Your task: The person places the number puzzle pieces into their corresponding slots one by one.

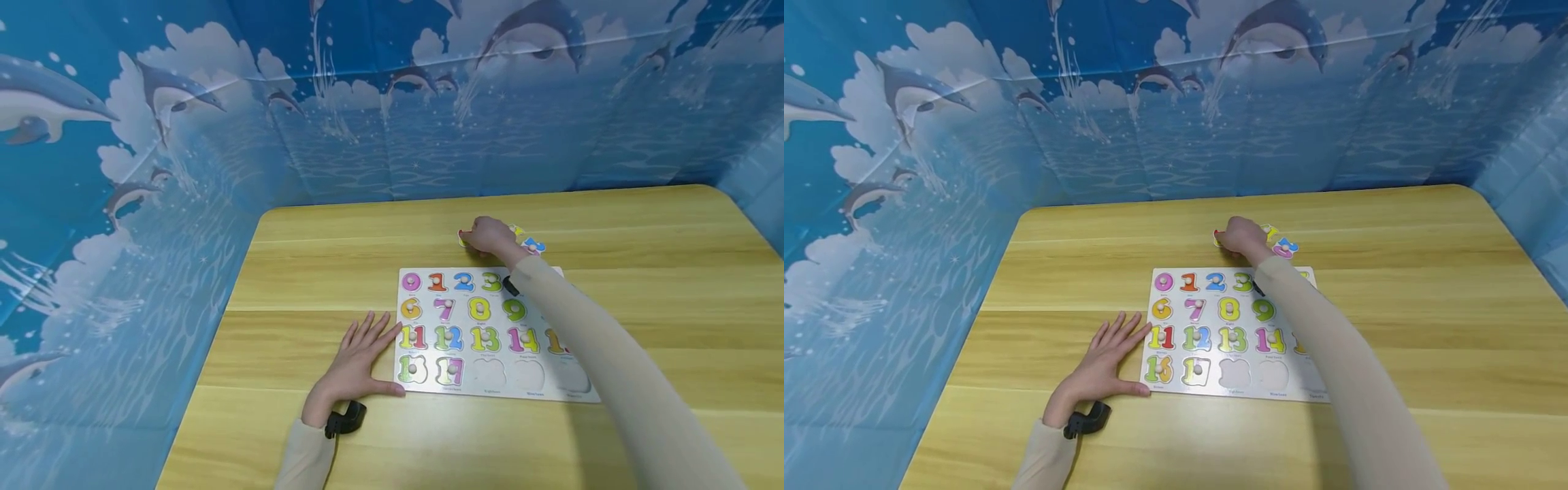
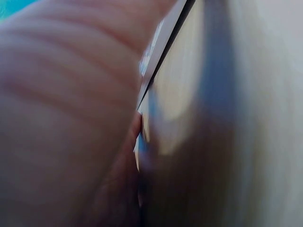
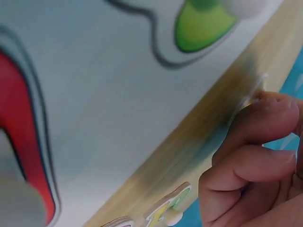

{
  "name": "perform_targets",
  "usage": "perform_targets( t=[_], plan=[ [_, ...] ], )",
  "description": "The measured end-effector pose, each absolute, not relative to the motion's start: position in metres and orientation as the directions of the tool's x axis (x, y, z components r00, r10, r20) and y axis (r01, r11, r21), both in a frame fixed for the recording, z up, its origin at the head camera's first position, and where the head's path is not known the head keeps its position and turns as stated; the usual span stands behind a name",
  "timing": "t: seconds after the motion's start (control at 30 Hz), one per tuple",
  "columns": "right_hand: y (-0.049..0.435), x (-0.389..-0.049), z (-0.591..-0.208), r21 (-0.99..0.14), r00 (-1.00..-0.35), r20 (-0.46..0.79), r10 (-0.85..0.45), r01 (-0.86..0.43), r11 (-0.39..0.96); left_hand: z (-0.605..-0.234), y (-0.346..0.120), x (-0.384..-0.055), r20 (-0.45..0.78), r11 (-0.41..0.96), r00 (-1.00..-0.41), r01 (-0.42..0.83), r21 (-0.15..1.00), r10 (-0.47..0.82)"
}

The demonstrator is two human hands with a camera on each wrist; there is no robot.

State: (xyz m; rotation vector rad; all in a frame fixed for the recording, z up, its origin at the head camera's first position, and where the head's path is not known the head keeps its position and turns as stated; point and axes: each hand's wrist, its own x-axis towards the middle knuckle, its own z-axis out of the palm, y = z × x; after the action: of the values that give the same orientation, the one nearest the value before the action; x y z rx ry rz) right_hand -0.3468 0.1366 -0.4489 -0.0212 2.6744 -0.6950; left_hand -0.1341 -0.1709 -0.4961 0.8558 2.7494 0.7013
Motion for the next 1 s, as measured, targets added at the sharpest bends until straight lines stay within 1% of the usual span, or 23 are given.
perform_targets(
  t=[0.1, 0.23, 0.37, 0.5, 0.57, 0.77, 1.0],
  plan=[
    [0.14, -0.345, -0.449, -0.496, -0.923, -0.361, -0.137, 0.066, 0.866, -0.496, -0.17, -0.134, -0.048, 0.731, -0.82, 0.481, 0.484, 0.57],
    [0.146, -0.337, -0.445, -0.559, -0.917, -0.347, -0.195, 0.035, 0.829, -0.497, -0.17, -0.134, -0.065, 0.74, -0.822, 0.472, 0.48, 0.566],
    [0.152, -0.32, -0.438, -0.61, -0.909, -0.321, -0.267, -0.018, 0.792, -0.497, -0.17, -0.134, -0.05, 0.732, -0.82, 0.479, 0.484, 0.57],
    [0.156, -0.294, -0.43, -0.64, -0.875, -0.323, -0.36, -0.078, 0.764, -0.497, -0.171, -0.135, -0.047, 0.732, -0.821, 0.48, 0.483, 0.569],
    [0.158, -0.278, -0.428, -0.655, -0.844, -0.341, -0.414, -0.102, 0.749, -0.497, -0.171, -0.135, -0.054, 0.737, -0.822, 0.477, 0.479, 0.568],
    [0.162, -0.232, -0.426, -0.708, -0.716, -0.394, -0.576, -0.164, 0.687, -0.498, -0.171, -0.136, -0.063, 0.743, -0.823, 0.474, 0.473, 0.565],
    [0.165, -0.195, -0.436, -0.755, -0.585, -0.428, -0.689, -0.188, 0.629, -0.498, -0.171, -0.136, -0.056, 0.737, -0.82, 0.479, 0.476, 0.569]
  ],
)
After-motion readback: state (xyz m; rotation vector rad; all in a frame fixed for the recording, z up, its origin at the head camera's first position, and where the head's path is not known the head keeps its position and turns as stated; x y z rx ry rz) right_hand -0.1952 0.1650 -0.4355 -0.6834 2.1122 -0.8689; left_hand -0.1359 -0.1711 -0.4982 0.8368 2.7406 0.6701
